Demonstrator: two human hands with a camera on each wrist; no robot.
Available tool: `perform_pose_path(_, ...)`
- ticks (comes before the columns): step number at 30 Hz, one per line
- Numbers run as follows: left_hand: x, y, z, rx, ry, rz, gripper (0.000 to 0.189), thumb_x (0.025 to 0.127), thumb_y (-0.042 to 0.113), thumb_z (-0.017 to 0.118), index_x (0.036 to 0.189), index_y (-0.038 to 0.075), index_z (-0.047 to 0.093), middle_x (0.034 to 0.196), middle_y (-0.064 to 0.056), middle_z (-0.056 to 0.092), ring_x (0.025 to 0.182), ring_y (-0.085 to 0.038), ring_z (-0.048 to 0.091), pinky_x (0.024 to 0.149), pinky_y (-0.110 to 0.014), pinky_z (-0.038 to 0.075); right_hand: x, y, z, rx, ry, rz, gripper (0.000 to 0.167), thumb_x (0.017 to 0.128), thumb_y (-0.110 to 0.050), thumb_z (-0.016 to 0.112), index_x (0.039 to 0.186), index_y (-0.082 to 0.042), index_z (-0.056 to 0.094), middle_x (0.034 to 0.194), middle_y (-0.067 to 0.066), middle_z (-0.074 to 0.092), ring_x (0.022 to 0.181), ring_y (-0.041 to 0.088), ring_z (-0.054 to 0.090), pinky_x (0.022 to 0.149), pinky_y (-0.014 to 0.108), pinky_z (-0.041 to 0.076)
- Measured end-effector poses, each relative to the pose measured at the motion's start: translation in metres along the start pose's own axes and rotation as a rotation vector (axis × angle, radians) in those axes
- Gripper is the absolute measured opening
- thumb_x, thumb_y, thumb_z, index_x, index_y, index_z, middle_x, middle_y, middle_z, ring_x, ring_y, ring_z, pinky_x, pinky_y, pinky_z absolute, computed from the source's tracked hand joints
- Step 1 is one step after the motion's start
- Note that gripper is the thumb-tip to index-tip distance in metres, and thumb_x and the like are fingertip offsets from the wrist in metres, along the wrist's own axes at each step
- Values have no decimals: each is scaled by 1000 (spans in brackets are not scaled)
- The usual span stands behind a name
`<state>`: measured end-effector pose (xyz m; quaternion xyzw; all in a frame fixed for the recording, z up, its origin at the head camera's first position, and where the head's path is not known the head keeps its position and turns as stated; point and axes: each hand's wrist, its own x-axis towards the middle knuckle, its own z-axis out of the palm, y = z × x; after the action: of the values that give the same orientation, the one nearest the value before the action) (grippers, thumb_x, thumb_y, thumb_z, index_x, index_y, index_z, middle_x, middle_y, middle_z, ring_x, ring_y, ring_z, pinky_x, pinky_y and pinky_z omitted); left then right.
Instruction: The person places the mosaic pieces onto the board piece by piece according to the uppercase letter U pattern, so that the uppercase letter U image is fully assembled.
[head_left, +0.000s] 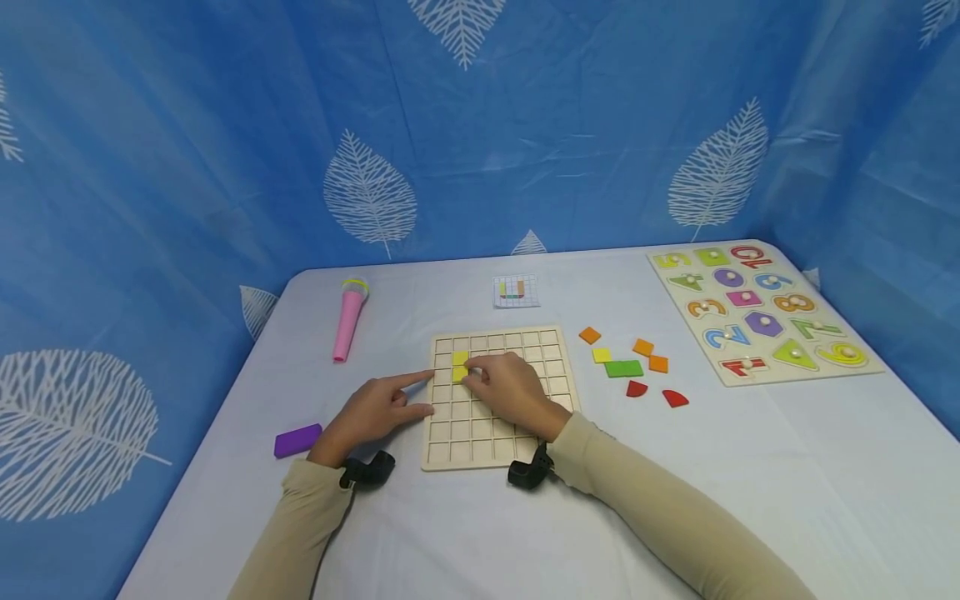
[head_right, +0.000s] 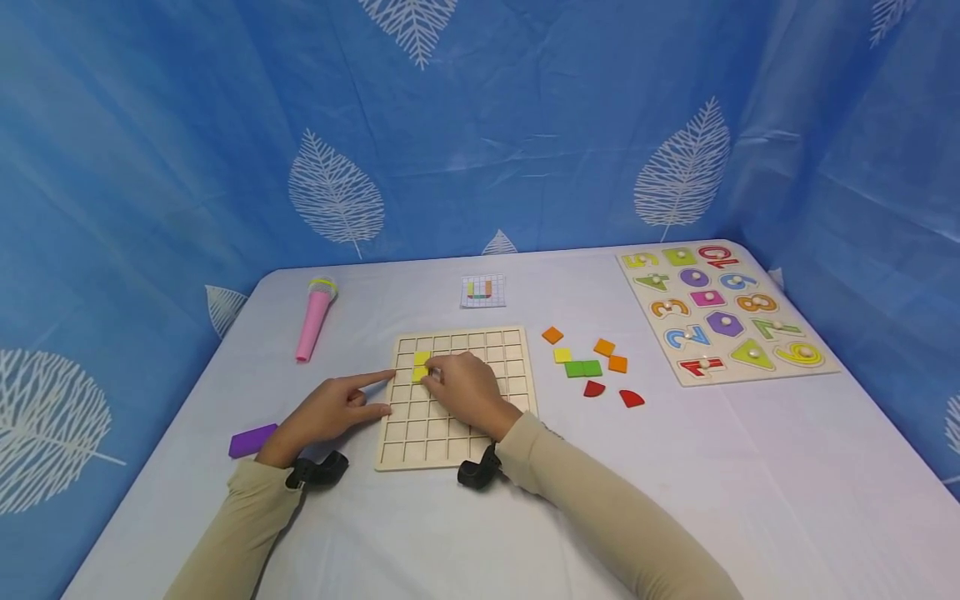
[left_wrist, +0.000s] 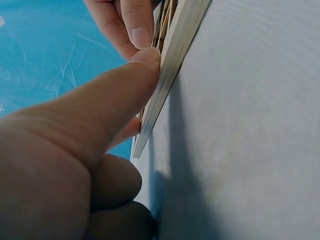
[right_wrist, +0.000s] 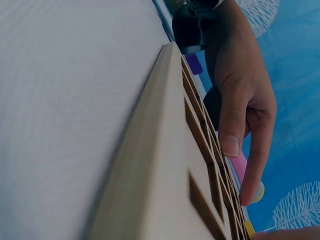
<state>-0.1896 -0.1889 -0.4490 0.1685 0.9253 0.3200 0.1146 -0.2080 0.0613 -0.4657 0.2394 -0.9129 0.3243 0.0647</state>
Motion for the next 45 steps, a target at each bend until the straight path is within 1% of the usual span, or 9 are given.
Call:
perform_pose_path(7,-2,1,-2,7,-1,-13,62,91,37,79,147,19,59,58,6,38,51,-11,34,50,-26,27,0,-4,2,-57,21,-13,25,97,-26,70,117,-13,77,60,-13,54,52,3,49,46,24,39)
perform_pose_path(15,-3,-1,-3,12,2,-7,62,91,37,79,147,18,59,59,6,37,52,-11,34,50,-26,27,2,-3,4,-71,25,-7,25,98,-26,69,120,-14,77,57,-14,51,50,3,46,45,23,36)
perform_pose_path(20,-4,-3,-4,11,6,-1,62,91,37,79,147,18,59,59,6,37,52,-11,33,50,-26,27,0,-3,5,-49,37,-23,25,99,-25,68,120,-15,76,54,-13,47,47,4,40,44,23,30)
perform_pose_path(26,-5,-1,-3,10,3,-4,63,91,38,79,147,19,58,58,5,37,52,-11,34,50,-26,27,-6,-4,2,25,60,-45,24,98,-23,69,118,-13,77,51,-13,43,46,2,34,45,23,28)
perform_pose_path(29,-4,1,-2,14,0,-9,63,91,38,79,148,20,58,58,5,38,52,-12,35,50,-27,28,-11,-1,-2,78,112,-61,20,98,-22,71,113,-12,78,50,-13,39,45,1,30,46,23,28)
perform_pose_path(32,-2,3,-1,28,-6,-18,63,91,39,78,148,21,58,58,5,38,52,-12,36,51,-27,28,-15,3,-8,117,210,-99,16,97,-20,72,107,-11,80,51,-13,38,45,1,30,47,24,29)
perform_pose_path(37,1,5,0,47,-10,-27,63,92,40,78,148,22,57,58,6,37,51,-11,36,50,-26,28,-20,16,-17,120,359,-178,13,95,-17,75,103,-8,80,54,-13,38,46,3,31,48,25,31)
perform_pose_path(41,1,7,-1,49,-11,-30,62,92,39,77,148,21,57,58,6,37,51,-11,35,50,-26,28,-22,27,-27,88,422,-226,17,92,-14,77,108,-6,79,55,-11,40,48,3,32,49,26,32)
perform_pose_path(45,0,5,-1,50,-9,-40,63,92,40,77,149,22,56,59,5,37,52,-11,34,50,-26,28,-26,41,-41,68,450,-208,21,92,-14,77,112,-6,78,56,-12,40,47,3,32,48,28,31)
